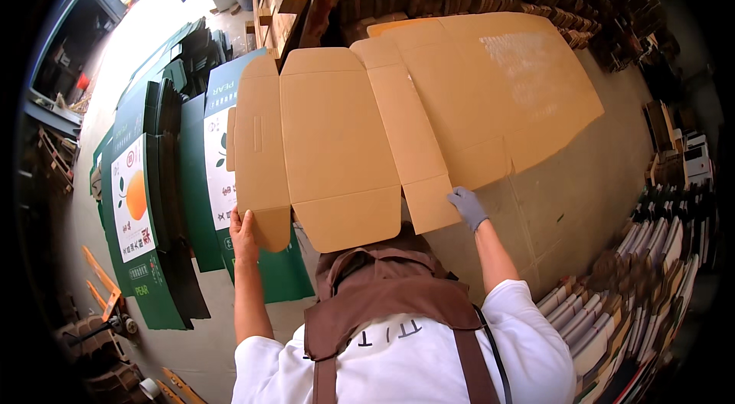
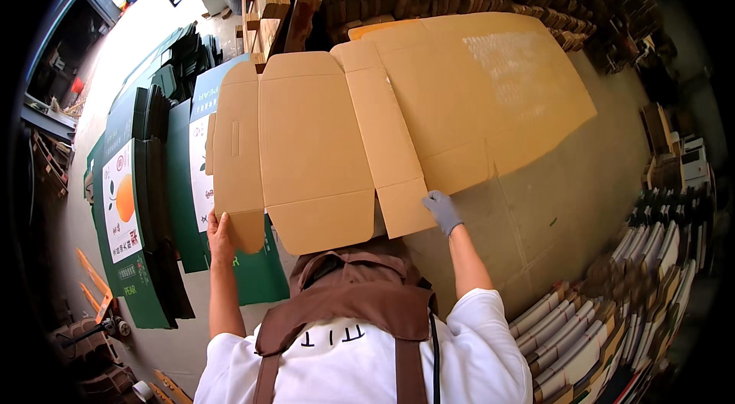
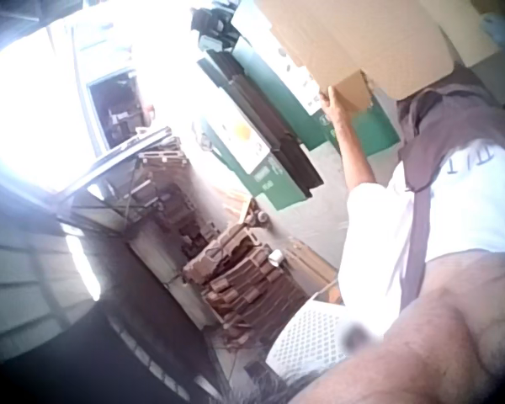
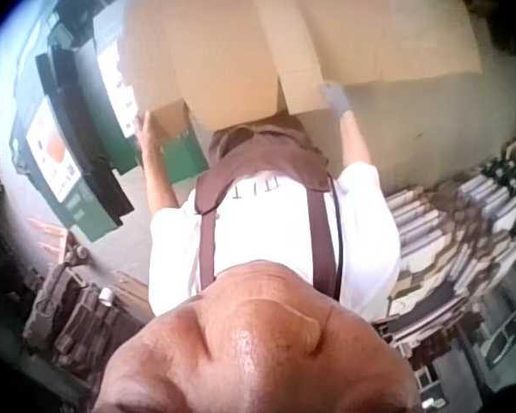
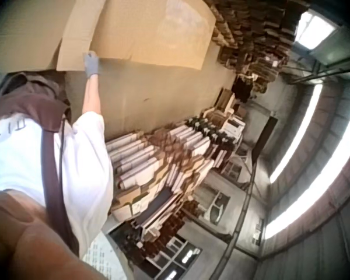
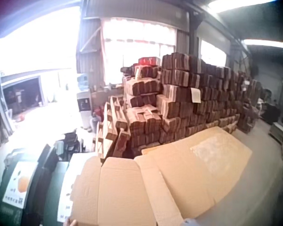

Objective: The person spreads a white paste onto a large flat cardboard sheet using a gloved hand and a small container. After covering the surface, the person lifts the cardboard and places it aside, then picks up a stack of green pear boxes and sets them on the table.

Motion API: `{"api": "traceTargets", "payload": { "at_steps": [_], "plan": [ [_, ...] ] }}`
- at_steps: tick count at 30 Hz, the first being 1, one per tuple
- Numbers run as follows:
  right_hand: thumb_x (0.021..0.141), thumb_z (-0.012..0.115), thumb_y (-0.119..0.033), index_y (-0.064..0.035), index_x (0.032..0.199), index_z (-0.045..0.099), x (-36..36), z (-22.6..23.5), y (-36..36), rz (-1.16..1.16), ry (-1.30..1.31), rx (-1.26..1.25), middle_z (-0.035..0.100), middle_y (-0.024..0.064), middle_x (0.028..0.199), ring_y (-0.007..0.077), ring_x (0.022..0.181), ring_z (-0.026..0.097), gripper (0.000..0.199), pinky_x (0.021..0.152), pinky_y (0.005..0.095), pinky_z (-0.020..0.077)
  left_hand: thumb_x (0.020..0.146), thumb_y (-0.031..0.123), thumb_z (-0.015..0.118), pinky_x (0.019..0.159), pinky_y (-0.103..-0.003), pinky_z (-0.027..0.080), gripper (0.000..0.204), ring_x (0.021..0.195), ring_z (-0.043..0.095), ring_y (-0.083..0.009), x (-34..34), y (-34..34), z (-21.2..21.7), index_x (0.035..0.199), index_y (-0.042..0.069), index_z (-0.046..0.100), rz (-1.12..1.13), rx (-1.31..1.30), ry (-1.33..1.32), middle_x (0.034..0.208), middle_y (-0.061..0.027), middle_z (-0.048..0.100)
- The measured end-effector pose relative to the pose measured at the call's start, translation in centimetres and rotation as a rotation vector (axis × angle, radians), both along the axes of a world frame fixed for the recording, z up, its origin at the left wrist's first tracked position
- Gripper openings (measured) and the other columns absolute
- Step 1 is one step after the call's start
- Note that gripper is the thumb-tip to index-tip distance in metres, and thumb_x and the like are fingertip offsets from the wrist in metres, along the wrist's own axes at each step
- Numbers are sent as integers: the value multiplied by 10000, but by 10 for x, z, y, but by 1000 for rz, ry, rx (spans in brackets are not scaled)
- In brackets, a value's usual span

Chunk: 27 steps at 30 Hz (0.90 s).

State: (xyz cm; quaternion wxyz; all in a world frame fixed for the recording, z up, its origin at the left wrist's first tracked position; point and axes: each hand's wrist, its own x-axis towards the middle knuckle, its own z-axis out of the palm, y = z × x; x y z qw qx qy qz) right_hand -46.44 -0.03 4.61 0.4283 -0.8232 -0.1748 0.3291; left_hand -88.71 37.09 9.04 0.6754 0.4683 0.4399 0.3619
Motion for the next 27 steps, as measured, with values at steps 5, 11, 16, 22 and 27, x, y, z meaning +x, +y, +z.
{"api": "traceTargets", "payload": {
  "at_steps": [5,11,16,22,27],
  "plan": [
    [854,629,-228,17,822,611,-28,-5,20,110,-20,-9,547,37,712,99,687,478,248,610,294,423,967,110,549,921,-314,478,293,1061,586,-152,-44,10,-36,1253,69,505,17,-66,64,1149,-40,613],
    [850,634,-240,29,843,618,-56,-16,33,187,9,-100,578,65,709,127,670,503,270,609,320,445,968,111,545,937,-310,467,348,1073,586,-160,-82,42,-85,1308,55,494,41,-99,136,1190,-56,612],
    [846,635,-245,42,833,614,-88,-20,46,222,75,-106,596,89,703,137,656,517,288,606,337,459,966,105,533,946,-330,456,363,1057,587,-173,-119,79,-113,1323,40,504,74,-23,404,1198,-74,605],
    [843,597,-246,41,818,620,-139,-27,58,220,230,-95,627,142,697,210,619,605,289,597,375,491,890,117,605,961,-402,453,405,1080,591,-317,-111,79,-111,1268,-12,534,179,477,1058,1167,-193,599],
    [834,568,-244,37,828,632,-179,-48,74,466,152,-171,662,196,718,297,635,654,289,622,400,511,892,146,632,989,-420,406,376,1137,520,-332,-48,29,-95,1231,8,548,-84,727,900,1198,-169,578]
  ]
}}
